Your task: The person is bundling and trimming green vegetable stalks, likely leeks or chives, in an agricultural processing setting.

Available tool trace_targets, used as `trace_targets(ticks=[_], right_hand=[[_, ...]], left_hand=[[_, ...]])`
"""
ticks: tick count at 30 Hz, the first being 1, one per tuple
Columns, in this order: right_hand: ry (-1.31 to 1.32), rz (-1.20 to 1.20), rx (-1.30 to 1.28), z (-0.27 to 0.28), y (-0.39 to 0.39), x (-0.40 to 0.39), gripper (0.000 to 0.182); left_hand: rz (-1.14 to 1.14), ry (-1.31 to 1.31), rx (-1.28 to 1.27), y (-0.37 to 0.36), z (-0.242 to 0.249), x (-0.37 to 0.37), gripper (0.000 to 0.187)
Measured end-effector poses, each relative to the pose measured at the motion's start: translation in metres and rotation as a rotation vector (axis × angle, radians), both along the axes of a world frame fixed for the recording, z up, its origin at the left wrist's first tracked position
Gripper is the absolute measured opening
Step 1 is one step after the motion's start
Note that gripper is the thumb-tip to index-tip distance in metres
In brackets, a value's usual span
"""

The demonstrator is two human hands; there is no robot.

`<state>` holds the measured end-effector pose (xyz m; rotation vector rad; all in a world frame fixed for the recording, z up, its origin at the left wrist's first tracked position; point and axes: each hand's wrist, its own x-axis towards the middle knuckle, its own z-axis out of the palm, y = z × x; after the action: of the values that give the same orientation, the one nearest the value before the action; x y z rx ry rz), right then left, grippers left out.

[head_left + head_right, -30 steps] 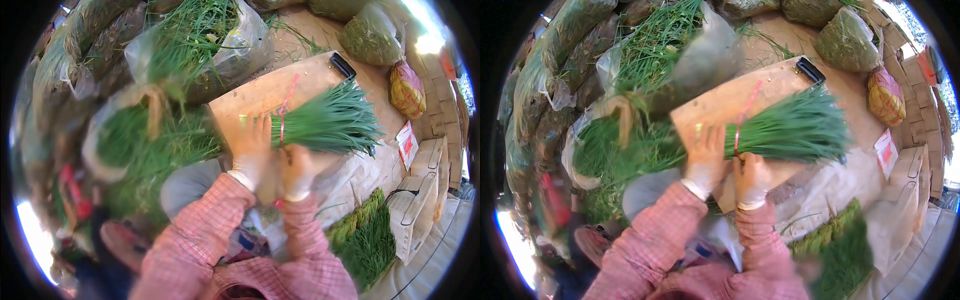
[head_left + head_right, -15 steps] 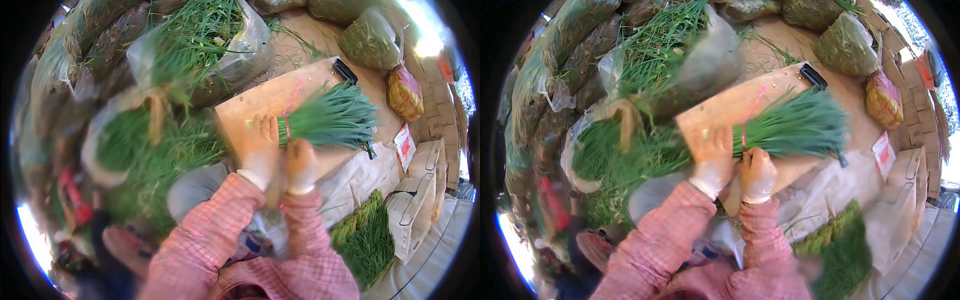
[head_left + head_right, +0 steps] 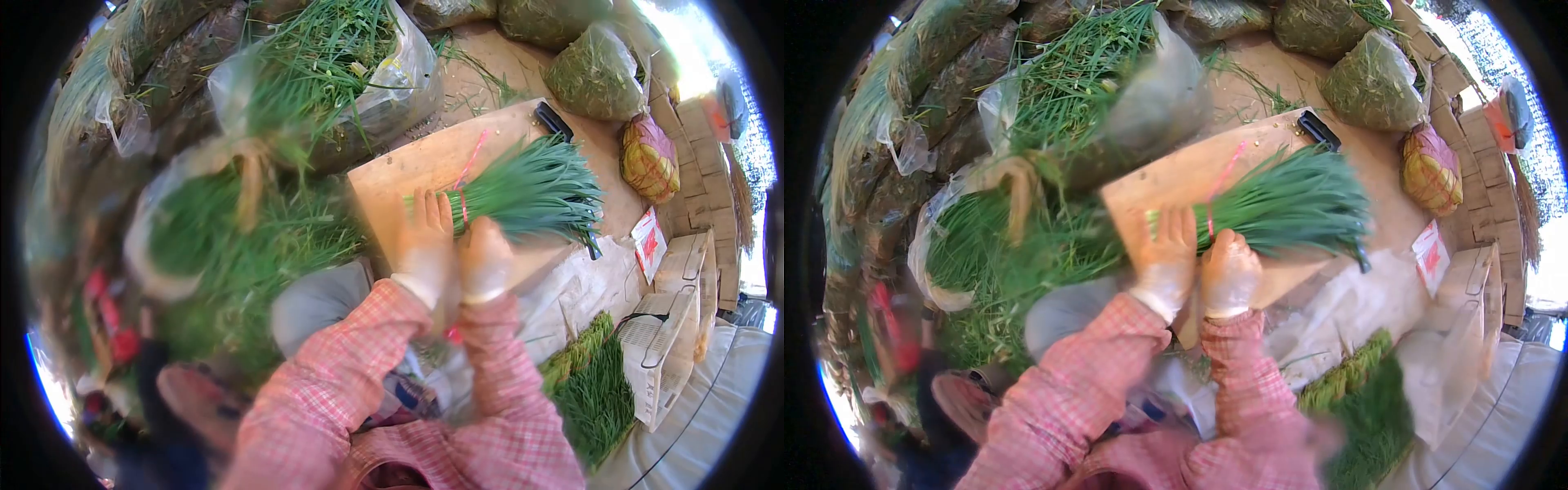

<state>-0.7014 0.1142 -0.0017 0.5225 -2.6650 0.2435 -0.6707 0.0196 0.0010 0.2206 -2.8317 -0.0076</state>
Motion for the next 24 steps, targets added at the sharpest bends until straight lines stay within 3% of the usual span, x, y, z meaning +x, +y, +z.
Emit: trace_targets(ticks=[9, 15, 20, 23, 24], right_hand=[[-0.024, 0.068, -0.133, 0.007, 0.006, -0.012, 0.014], [-0.083, 0.021, -0.353, -0.004, 0.021, -0.005, 0.013], [-0.080, -0.257, -0.456, 0.004, 0.098, -0.004, 0.010], [-0.101, 0.093, -0.563, 0.073, 0.076, -0.002, 0.011], [-0.084, 0.213, -0.415, 0.093, 0.064, -0.009, 0.015]], left_hand=[[-0.011, -0.026, -0.008, -0.001, -0.006, 0.001, 0.046], [-0.060, -0.064, 0.032, 0.001, -0.006, 0.009, 0.047], [-0.087, -0.080, 0.055, 0.002, -0.007, 0.019, 0.049], [-0.106, -0.093, 0.009, 0.011, 0.005, 0.030, 0.048], [-0.111, -0.094, -0.024, 0.013, 0.015, 0.032, 0.048]])
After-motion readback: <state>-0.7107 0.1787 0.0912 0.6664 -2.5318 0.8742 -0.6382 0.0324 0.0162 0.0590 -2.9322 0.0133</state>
